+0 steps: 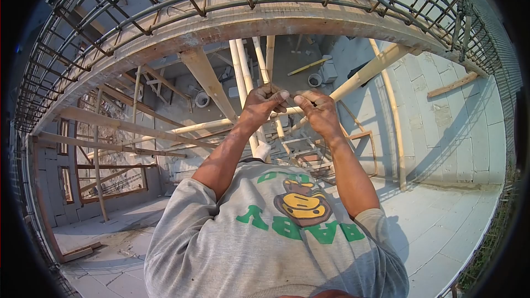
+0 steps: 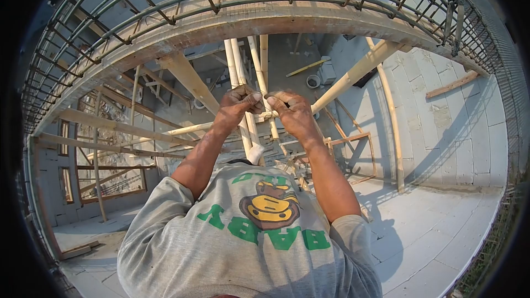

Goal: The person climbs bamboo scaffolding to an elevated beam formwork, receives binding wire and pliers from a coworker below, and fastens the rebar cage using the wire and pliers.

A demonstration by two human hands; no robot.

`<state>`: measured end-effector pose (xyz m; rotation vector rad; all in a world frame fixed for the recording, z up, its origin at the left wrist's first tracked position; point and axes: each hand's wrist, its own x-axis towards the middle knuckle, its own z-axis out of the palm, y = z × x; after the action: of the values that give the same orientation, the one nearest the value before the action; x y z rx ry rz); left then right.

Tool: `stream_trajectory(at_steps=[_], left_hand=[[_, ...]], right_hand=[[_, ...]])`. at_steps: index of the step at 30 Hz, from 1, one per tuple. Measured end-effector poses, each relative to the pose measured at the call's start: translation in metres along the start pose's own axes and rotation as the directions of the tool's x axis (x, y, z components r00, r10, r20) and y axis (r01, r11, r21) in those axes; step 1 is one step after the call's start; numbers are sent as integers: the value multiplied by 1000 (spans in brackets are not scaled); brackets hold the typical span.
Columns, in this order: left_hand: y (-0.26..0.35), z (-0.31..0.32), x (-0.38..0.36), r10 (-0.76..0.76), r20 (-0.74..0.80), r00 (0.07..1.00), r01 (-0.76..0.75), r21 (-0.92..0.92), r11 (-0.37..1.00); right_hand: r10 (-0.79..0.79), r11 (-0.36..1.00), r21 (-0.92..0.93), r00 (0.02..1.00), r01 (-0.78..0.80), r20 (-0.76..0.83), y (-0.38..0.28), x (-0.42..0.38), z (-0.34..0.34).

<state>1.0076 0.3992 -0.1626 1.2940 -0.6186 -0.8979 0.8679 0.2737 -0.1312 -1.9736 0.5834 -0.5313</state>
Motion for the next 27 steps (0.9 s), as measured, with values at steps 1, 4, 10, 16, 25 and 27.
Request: stream_trajectory(at_steps=[1, 4, 10, 16, 25, 27], left_hand=[[4, 2, -2, -2, 2, 1000, 2, 5, 1000], [6, 5, 0, -28, 1, 1000, 28, 29, 999], [7, 20, 14, 27, 8, 1000, -27, 91, 995], [24, 49, 17, 15, 229, 973, -51, 150, 987], [7, 39, 16, -39, 17, 999, 36, 167, 985], [11, 37, 17, 19, -4, 1000, -18, 195, 981]], right_hand=[[9, 999, 34, 999, -8, -34, 0, 4, -4], [233, 939, 268, 972, -214, -43, -2, 23, -36], [163, 839, 515, 984, -175, 69, -9, 31, -59], [171, 730, 652, 978, -205, 115, -17, 40, -37], [151, 738, 666, 988, -111, -3, -14, 45, -14], [141, 838, 542, 984, -62, -106, -24, 42, -9]])
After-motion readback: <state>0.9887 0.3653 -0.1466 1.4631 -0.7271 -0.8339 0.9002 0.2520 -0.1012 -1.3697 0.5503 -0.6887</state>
